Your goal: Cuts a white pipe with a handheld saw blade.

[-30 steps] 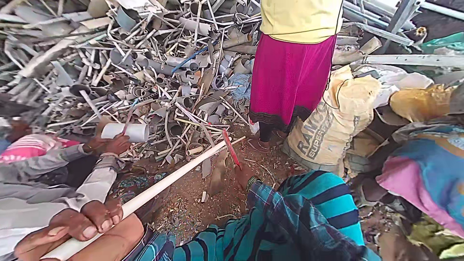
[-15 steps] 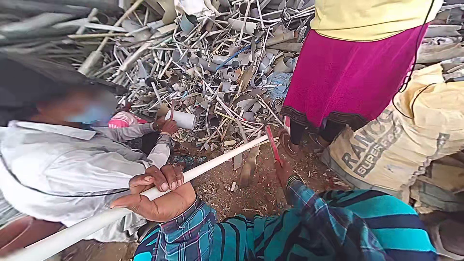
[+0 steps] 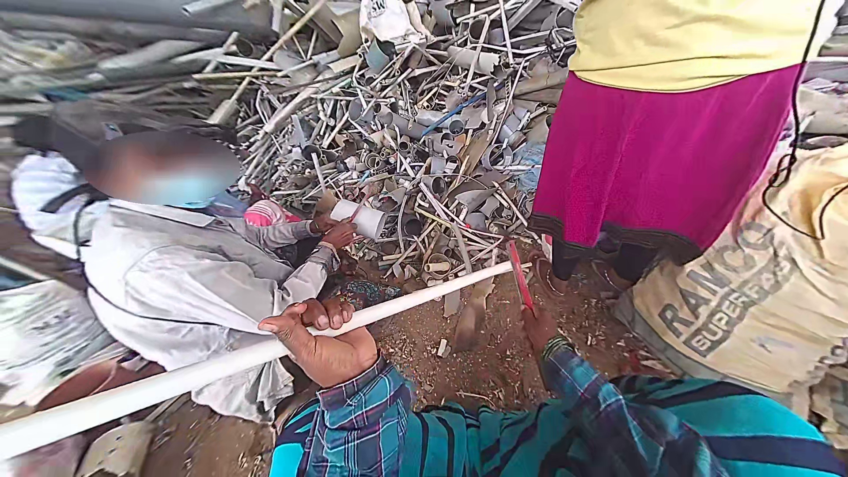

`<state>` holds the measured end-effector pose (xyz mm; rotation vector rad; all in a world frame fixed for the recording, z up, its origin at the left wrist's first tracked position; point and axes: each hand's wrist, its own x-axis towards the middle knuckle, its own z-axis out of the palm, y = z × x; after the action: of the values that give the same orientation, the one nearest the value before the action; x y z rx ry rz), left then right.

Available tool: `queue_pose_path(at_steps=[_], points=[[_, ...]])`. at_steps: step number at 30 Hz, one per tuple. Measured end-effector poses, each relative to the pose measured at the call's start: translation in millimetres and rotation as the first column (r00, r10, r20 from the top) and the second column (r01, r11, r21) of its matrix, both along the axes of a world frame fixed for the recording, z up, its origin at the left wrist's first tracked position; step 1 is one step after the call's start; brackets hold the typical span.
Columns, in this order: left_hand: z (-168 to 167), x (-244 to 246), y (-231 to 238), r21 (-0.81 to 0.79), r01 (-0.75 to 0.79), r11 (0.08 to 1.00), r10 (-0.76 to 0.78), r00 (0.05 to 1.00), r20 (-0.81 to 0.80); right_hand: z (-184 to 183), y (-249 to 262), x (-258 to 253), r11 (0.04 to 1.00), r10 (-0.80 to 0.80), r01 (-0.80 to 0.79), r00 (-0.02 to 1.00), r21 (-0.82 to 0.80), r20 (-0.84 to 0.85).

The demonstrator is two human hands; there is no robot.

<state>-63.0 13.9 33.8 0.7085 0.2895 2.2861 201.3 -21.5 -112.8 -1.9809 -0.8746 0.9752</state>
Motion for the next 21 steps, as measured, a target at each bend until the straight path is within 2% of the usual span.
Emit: queue_pose_path(at_steps=[2,4,6,8,10,12,13,15,16,18,21], points=[[-1,4,2,0.008,0.010,1.000,-0.010,1.000,0.010,14,-7,-14,0.999,0.043,-0.044,0.999,0.026,0.034],[-4,10,4,0.037,0.017,0.999,-0.018,0.999,0.031,32,-26,-46,0.964,0.228,-0.243,0.964,0.103,0.136],[-7,12,6,0.061,0.001,0.998,-0.003,0.999,0.034,36,-42,-72,0.887,0.372,-0.423,0.892,0.187,0.255],[-5,8,6,0.073,-0.011,0.997,0.011,1.000,0.011,34,-42,-74,0.863,0.382,-0.455,0.873,0.222,0.305],[-3,3,5,0.086,-0.008,0.996,0.008,1.000,-0.003,25,-29,-54,0.928,0.294,-0.329,0.935,0.175,0.198],[-4,-3,6,0.139,0.015,0.990,-0.011,1.000,-0.023,10,-10,-22,0.992,0.089,-0.092,0.996,0.087,0.030],[-5,-4,7,0.169,0.030,0.985,-0.025,0.999,-0.030,3,-3,-7,0.999,0.000,0.001,1.000,0.042,-0.024],[-8,-2,9,0.242,0.072,0.968,-0.063,0.997,-0.044,1,2,2,0.997,-0.073,0.073,0.996,0.009,-0.046],[-9,2,9,0.282,0.096,0.955,-0.087,0.995,-0.041,9,-2,-7,0.998,-0.043,0.044,0.999,0.036,-0.033],[-10,12,8,0.337,0.121,0.934,-0.114,0.993,-0.040,32,-21,-39,0.984,0.140,-0.146,0.988,0.102,0.060],[-8,20,2,0.389,0.129,0.912,-0.080,0.987,-0.140,41,-44,-71,0.878,0.382,-0.426,0.898,0.216,0.220]])
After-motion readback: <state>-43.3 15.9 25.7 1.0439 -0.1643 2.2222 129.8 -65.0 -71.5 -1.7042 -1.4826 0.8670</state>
